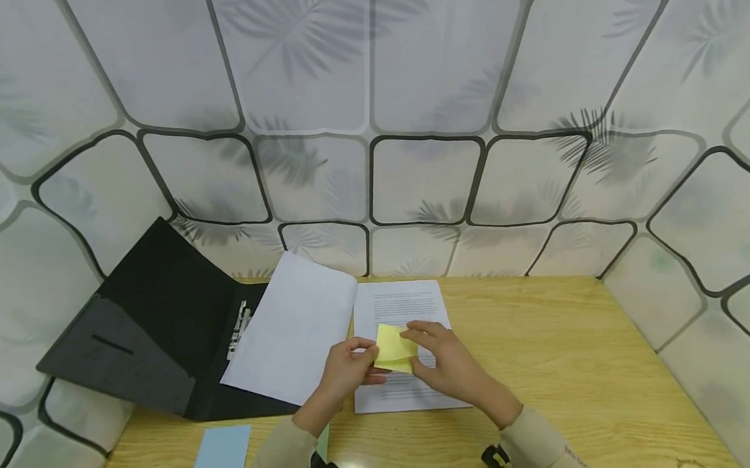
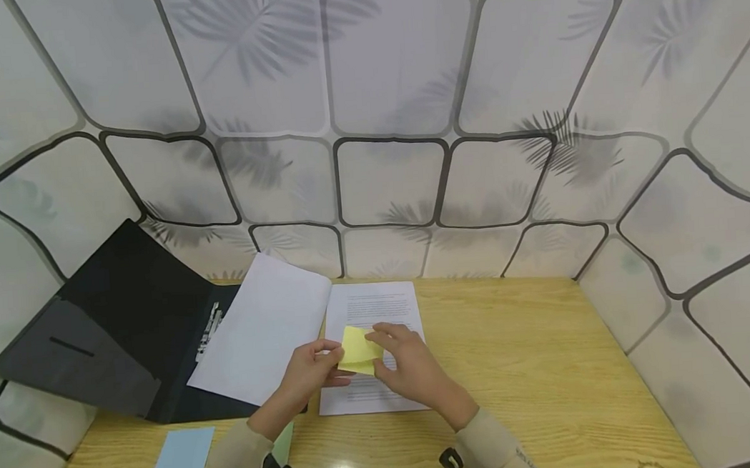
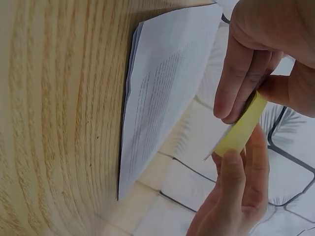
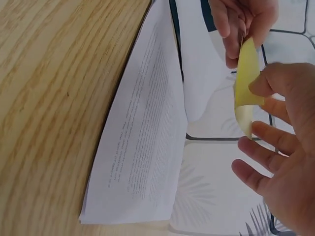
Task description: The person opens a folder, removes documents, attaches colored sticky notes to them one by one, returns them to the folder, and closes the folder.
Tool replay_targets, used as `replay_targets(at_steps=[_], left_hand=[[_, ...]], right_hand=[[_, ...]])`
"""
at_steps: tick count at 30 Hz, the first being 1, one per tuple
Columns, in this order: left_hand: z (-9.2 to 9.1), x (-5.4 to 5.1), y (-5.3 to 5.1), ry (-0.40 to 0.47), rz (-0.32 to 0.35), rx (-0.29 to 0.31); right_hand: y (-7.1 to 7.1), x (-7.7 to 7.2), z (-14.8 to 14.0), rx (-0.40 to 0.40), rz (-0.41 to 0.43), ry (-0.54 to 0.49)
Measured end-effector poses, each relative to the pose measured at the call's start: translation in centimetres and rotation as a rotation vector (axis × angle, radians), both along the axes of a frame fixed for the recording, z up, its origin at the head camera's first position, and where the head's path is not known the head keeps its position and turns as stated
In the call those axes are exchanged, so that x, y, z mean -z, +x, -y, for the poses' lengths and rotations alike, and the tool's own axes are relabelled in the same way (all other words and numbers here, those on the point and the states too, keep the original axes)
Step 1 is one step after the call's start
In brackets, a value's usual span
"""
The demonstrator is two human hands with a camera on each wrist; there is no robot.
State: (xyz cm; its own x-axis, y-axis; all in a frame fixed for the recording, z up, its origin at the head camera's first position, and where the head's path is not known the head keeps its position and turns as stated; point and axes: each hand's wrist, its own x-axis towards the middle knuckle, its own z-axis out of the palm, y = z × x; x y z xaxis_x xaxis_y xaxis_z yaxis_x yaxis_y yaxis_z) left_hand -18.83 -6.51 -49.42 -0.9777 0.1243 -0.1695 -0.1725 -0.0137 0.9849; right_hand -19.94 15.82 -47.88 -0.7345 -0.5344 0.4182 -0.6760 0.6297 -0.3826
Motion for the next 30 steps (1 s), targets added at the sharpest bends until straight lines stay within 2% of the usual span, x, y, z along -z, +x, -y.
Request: replay_targets(at_steps=[6, 11, 16, 22, 27, 30], left_hand=[[0.0, 0.0, 0.0, 0.051, 0.056, -0.007], [0.1, -0.3, 0.1, 0.080, 0.067, 0.018], [0.3, -0.4, 0.3, 0.049, 0.044, 0.034], [0.4, -0.4, 0.4, 0.001, 0.030, 0.030], [0.4, -0.4, 0.3, -0.049, -0.023, 0.013], [0.5, -0.4, 0.4, -0.099, -0.060, 0.015]], right_hand=[[0.1, 0.2, 0.0, 0.014, -0.122, 0.023], [-0.1, 0.3, 0.4, 0.030, -0.197, -0.034], [-0.3, 0.2, 0.6, 0.059, -0.159, -0.109], [-0.3, 0.4, 0.8, 0.055, -0.132, -0.162], [-0.2, 0.3, 1.0, 0.048, -0.109, -0.230], [-0.3, 0.4, 1.1, 0.073, -0.101, -0.263]])
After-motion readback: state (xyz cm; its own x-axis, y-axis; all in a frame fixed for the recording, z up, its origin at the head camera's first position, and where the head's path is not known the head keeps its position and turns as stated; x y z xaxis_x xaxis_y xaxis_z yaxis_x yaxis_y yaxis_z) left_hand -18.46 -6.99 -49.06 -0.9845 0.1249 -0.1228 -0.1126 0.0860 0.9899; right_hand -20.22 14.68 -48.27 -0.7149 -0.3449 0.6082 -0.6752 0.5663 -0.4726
